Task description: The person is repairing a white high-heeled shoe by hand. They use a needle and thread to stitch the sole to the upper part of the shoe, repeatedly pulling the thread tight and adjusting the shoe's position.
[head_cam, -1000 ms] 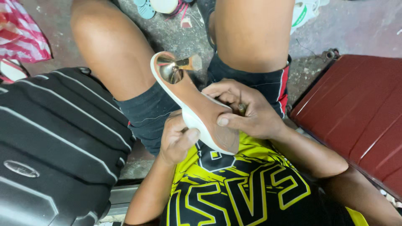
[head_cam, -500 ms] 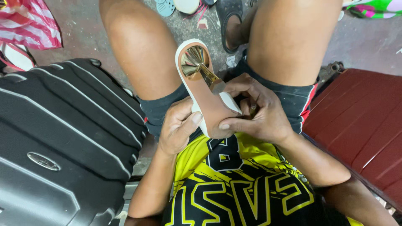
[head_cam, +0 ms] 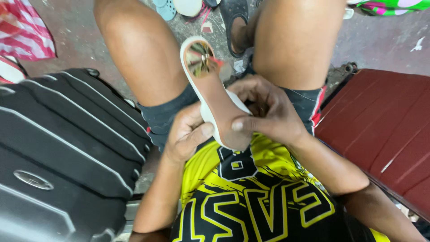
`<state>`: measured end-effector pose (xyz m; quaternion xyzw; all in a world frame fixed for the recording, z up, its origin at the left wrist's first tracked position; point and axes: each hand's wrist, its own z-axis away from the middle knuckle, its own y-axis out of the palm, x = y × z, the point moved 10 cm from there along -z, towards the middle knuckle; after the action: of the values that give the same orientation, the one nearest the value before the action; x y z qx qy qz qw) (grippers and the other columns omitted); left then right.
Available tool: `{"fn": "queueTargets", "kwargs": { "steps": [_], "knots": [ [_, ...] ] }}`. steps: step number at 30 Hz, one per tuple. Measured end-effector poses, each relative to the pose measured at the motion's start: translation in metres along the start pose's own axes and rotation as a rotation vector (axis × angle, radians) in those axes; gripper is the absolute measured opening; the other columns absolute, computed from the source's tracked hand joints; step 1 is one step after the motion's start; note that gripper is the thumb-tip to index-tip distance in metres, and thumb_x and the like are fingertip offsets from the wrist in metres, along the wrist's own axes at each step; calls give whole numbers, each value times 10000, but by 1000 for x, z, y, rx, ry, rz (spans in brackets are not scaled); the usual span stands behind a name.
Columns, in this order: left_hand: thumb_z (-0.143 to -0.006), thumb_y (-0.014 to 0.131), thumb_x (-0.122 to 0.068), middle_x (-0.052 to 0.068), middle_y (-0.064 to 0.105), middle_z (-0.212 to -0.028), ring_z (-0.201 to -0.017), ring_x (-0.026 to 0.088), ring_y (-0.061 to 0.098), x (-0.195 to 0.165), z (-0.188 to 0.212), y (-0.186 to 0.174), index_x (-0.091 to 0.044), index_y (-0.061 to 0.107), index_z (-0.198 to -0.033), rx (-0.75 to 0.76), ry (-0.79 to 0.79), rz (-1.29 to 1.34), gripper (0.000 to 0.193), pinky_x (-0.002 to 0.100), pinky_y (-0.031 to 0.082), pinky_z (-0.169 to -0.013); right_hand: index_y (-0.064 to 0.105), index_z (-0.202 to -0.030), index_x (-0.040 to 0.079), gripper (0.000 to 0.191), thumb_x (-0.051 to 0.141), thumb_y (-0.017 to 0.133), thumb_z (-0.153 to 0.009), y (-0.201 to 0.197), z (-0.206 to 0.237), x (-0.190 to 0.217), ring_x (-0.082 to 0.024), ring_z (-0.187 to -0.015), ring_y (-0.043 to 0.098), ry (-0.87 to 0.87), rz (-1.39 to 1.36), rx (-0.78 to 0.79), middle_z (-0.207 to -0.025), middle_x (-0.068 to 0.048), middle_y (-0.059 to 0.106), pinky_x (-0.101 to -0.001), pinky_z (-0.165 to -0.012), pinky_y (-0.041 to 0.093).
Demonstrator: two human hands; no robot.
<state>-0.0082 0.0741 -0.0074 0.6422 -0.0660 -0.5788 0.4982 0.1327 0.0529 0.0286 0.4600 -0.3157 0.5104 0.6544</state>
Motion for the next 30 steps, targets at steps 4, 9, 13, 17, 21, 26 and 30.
{"fn": "queueTargets", "kwargs": {
  "steps": [4,9,13,17,21,26,30],
  "knots": [
    [-880,833,-123,89,640,-1367,-1305,157,576,4,-7,5,65,555,-1418,88,-12,-126,634,336,429,-1193,540,-1354,-2,479,-4,778,-938,-14,-1,-9,-114,-1133,651,-21,-139,60,-1239,-55,659,-291,-1034,546],
    [-790,896,-53,69,655,-1371,-1298,146,601,22,-14,6,32,571,-1387,38,-41,-137,685,344,450,-1188,554,-1329,-16,419,-8,743,-955,-32,-2,-22,-127,-1127,659,41,-213,82,-1217,-71,672,-297,-986,551],
    [-775,918,-48,62,692,-1303,-1232,143,629,37,-19,4,23,630,-1332,46,-102,-99,631,342,493,-1131,552,-1342,-2,391,-4,731,-994,-32,-10,-27,-108,-1131,663,41,-377,144,-1202,-67,672,-253,-988,555],
    [-729,950,-41,64,715,-1233,-1169,144,654,42,-21,-4,26,688,-1252,69,-126,-197,588,328,520,-1068,571,-1322,0,365,42,728,-996,-40,-15,-32,-44,-965,636,72,-280,96,-1142,-43,678,-159,-650,464],
    [-699,950,-55,51,695,-1293,-1234,146,635,32,-21,-1,19,667,-1268,58,-49,-181,639,327,493,-1117,567,-1336,23,363,109,711,-1014,-36,-15,-31,4,-776,549,141,-374,109,-1112,-27,674,-138,-550,359],
    [-742,920,-82,100,723,-1187,-1090,164,686,23,-26,6,57,636,-1322,-33,-29,-27,660,310,523,-1028,566,-1348,8,314,140,648,-1076,-29,-18,-26,13,-723,505,179,-415,89,-1145,-41,658,-149,-541,338],
    [-758,879,-168,155,731,-1202,-1099,214,714,12,-30,9,99,615,-1360,-48,31,98,709,328,534,-1058,465,-1401,37,348,129,567,-1082,-42,-15,10,-26,-790,535,-35,-22,56,-1297,-61,576,-152,-524,396]
  ]
}}
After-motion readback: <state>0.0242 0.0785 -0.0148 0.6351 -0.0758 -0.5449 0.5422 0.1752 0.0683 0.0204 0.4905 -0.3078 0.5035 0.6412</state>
